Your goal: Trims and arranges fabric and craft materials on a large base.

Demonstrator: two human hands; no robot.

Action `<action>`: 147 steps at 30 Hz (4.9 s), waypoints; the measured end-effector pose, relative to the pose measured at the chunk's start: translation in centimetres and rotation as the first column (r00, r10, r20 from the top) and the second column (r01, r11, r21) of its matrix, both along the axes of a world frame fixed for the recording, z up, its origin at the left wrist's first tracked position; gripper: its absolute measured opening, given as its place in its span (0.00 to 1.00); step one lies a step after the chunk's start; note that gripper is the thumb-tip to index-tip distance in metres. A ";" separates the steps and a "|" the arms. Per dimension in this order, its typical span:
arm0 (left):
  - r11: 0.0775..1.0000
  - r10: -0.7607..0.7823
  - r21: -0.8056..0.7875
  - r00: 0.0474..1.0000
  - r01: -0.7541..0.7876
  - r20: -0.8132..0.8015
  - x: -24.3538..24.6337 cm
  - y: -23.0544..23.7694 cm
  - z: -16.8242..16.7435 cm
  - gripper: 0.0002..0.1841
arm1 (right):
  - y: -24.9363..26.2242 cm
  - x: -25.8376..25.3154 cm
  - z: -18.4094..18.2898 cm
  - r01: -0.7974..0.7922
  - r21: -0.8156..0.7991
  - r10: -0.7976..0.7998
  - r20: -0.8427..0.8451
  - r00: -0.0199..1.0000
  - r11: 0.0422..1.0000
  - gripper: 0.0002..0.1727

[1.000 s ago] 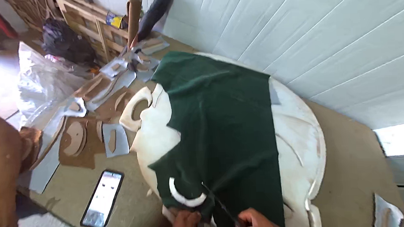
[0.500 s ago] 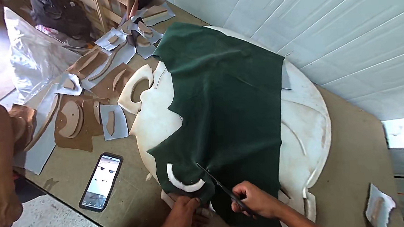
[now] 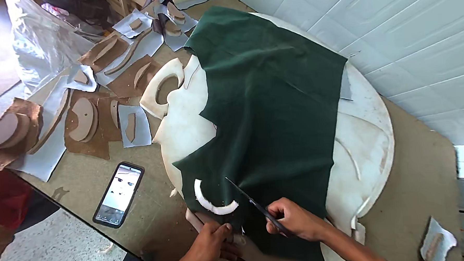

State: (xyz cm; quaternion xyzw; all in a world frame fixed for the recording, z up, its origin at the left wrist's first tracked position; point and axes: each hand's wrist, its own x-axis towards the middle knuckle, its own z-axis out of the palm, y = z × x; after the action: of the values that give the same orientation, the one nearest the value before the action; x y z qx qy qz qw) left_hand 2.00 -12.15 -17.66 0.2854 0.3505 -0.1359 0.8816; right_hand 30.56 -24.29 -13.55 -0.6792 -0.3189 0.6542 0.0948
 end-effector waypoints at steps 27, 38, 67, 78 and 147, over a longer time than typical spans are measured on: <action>0.999 -0.032 0.033 0.995 0.029 0.098 -1.7 -0.8 -2.1 0.23 | 8.8 0.6 -0.1 -0.236 0.059 0.231 0.070 0.970 0.970 0.29; 0.993 -0.100 0.069 0.992 0.095 0.071 -1.7 -0.6 -2.3 0.24 | 11.8 0.9 0.3 -0.336 0.073 0.319 0.177 0.931 0.939 0.30; -0.129 -0.212 0.924 0.900 0.361 -0.382 -1.3 20.4 -0.4 0.07 | 21.1 1.7 0.6 -0.817 0.084 0.674 0.521 0.524 0.570 0.28; -0.048 -0.226 0.938 0.911 0.344 -0.346 -1.5 21.5 -0.6 0.05 | 22.8 1.2 -1.0 -0.893 0.205 0.668 0.602 0.437 0.400 0.25; -0.554 -0.196 0.824 0.943 0.120 -0.269 2.7 -2.2 -0.9 0.12 | -15.1 -12.1 0.7 0.535 0.845 -0.853 -0.294 0.431 -0.021 0.13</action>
State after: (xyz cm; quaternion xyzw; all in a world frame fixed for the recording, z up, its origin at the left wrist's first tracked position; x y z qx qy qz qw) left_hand 4.70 -14.38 -18.57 0.9592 0.2159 0.0981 0.1539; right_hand 18.42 -39.41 -12.81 -0.6816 -0.2142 0.1297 0.6875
